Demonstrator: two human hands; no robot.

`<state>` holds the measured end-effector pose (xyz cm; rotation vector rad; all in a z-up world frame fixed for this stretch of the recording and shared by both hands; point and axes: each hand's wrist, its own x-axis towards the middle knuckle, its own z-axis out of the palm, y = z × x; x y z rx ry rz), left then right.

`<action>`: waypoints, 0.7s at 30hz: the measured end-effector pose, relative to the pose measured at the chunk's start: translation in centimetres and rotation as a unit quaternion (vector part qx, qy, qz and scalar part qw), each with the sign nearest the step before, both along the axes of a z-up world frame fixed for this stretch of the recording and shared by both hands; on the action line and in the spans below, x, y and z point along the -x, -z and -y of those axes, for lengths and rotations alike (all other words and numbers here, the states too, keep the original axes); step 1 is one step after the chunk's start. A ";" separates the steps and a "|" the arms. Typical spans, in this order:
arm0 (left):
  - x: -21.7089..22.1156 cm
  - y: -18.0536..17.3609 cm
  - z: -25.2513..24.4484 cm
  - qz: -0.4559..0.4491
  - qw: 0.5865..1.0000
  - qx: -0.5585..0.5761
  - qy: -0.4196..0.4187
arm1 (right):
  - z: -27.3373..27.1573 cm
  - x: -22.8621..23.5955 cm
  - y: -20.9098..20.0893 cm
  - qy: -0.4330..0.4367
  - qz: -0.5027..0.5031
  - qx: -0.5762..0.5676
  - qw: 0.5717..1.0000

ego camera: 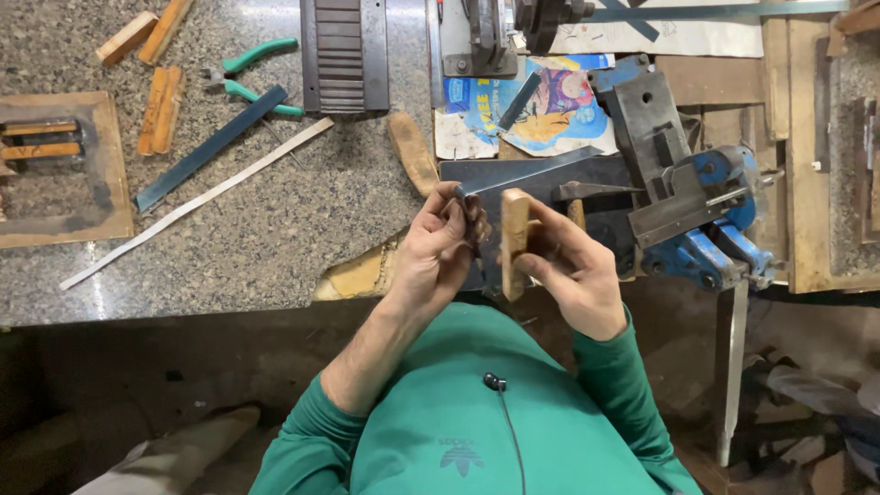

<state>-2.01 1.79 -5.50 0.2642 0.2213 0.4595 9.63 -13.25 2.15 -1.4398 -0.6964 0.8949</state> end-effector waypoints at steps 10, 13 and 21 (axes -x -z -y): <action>0.7 -2.8 1.5 0.012 1.000 0.000 0.023 | 0.5 1.2 -0.5 -0.026 0.158 0.006 0.987; 0.9 -3.1 1.8 0.009 1.000 -0.005 0.028 | 0.8 1.3 -0.7 -0.010 0.203 0.033 0.979; 1.6 -3.5 2.5 -0.009 0.999 -0.028 0.031 | 1.5 2.5 -1.7 -0.003 0.191 0.010 0.982</action>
